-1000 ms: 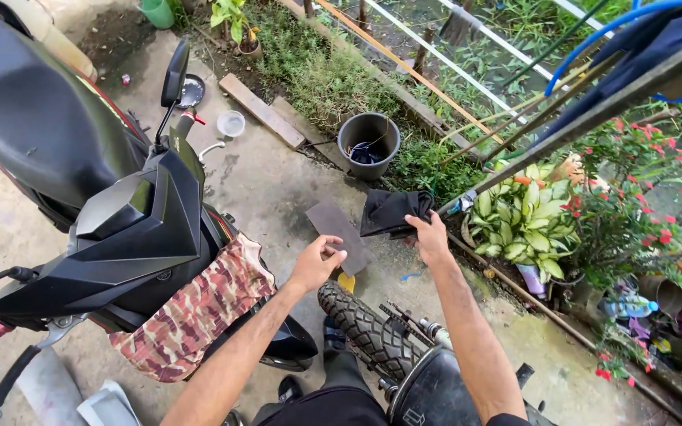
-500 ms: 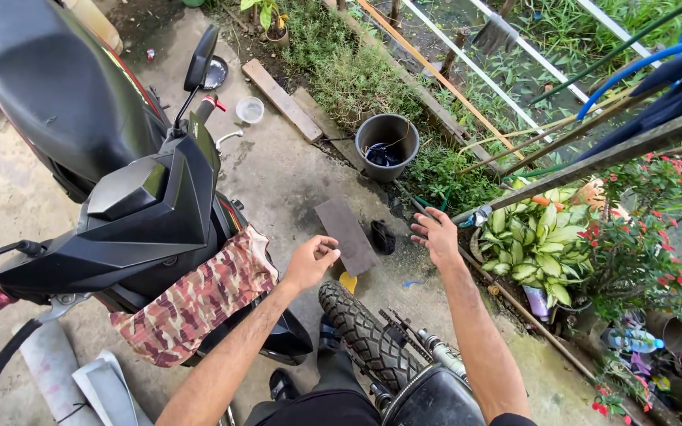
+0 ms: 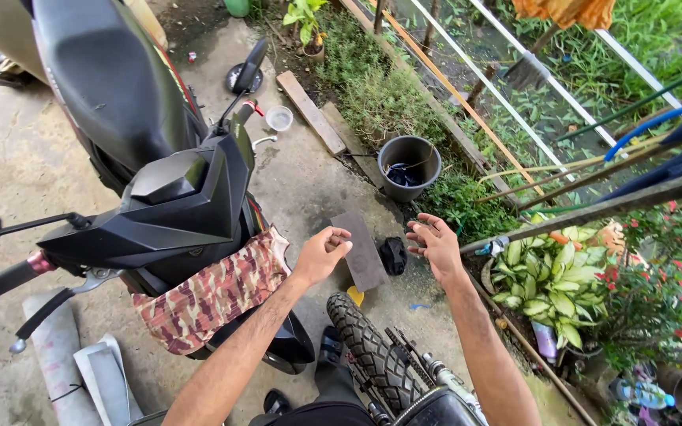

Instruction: The recorder is repairing or cleaning motorcycle helmets and organizing tools in a workshop area.

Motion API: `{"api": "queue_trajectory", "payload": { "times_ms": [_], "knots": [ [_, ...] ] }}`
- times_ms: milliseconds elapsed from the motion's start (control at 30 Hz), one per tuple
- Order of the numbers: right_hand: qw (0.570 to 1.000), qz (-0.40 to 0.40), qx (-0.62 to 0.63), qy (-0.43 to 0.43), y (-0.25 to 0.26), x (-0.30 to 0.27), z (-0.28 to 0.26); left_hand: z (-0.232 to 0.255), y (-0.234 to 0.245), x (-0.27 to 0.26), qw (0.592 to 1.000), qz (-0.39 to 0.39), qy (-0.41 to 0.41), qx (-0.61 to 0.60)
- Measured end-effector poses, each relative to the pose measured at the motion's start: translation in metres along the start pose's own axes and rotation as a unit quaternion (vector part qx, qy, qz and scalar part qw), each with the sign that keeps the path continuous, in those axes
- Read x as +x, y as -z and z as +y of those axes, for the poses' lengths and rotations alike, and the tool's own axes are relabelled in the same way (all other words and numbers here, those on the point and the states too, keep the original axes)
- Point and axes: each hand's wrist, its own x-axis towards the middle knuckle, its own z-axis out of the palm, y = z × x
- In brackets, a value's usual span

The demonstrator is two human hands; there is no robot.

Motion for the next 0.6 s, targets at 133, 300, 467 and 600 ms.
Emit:
{"api": "queue_trajectory", "payload": {
  "times_ms": [133, 300, 467, 600],
  "knots": [
    [0.999, -0.038, -0.017, 0.019, -0.027, -0.016, -0.02, 0.012, 0.016, -0.008, 1.0, 0.019, -0.012, 0.007],
    [0.992, -0.083, -0.084, 0.039, -0.059, -0.031, -0.035, 0.019, 0.04, -0.023, 0.998, 0.018, -0.036, 0.041],
    [0.985, -0.126, -0.104, 0.051, -0.095, -0.043, -0.043, 0.027, 0.067, -0.046, 0.996, 0.056, -0.065, 0.019],
    [0.976, -0.17, -0.12, 0.066, -0.122, -0.051, -0.042, 0.025, 0.088, -0.068, 0.994, 0.086, -0.071, 0.005]
  ]
}}
